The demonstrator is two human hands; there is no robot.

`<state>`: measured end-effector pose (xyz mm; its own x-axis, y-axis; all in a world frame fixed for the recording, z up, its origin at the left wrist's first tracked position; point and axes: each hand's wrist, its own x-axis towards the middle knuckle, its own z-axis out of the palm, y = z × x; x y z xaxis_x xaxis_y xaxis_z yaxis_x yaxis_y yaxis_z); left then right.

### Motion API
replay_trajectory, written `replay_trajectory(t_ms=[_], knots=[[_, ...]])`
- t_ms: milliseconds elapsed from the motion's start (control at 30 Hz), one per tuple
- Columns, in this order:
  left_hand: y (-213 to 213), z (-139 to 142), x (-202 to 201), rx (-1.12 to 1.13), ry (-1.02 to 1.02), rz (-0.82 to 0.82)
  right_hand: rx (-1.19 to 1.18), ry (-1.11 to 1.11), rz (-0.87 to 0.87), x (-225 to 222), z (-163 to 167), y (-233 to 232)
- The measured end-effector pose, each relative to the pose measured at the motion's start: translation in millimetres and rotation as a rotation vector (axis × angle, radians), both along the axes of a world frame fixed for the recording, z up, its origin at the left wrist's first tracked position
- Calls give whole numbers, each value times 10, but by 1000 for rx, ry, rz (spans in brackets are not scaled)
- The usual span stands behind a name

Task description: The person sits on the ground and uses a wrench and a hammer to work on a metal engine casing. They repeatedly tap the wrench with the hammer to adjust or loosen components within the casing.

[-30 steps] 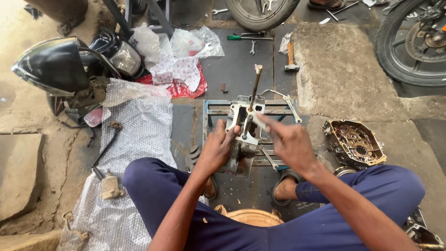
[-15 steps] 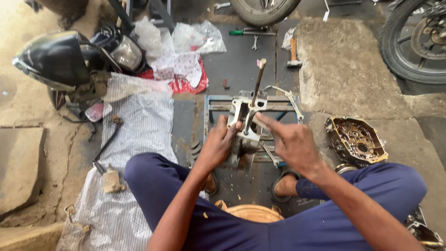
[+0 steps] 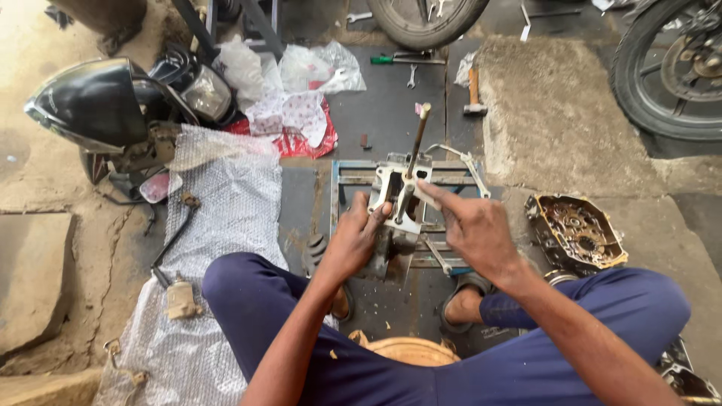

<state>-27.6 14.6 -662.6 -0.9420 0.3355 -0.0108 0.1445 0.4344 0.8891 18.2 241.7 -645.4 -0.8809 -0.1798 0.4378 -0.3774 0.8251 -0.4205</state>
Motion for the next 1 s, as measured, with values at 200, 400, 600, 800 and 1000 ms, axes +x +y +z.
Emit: replay_trajectory(t_ms=[200,400,600,800,1000], knots=[[-4,-8,-9,-12,-38,11,2,-91,20,-29,-15,0],[-3,-53,-10,0,53,-7,-60,-48,68,-39,18,18],[-14,-39,-40,-38,-24,38,-72,-95,107,-22,69,1],[-9,-9,-22,-49,-46,20,7,-102,112,-39,111,0],[-7,-10,-34,-2,-10,12,-21,-144,81,-51,167,14]])
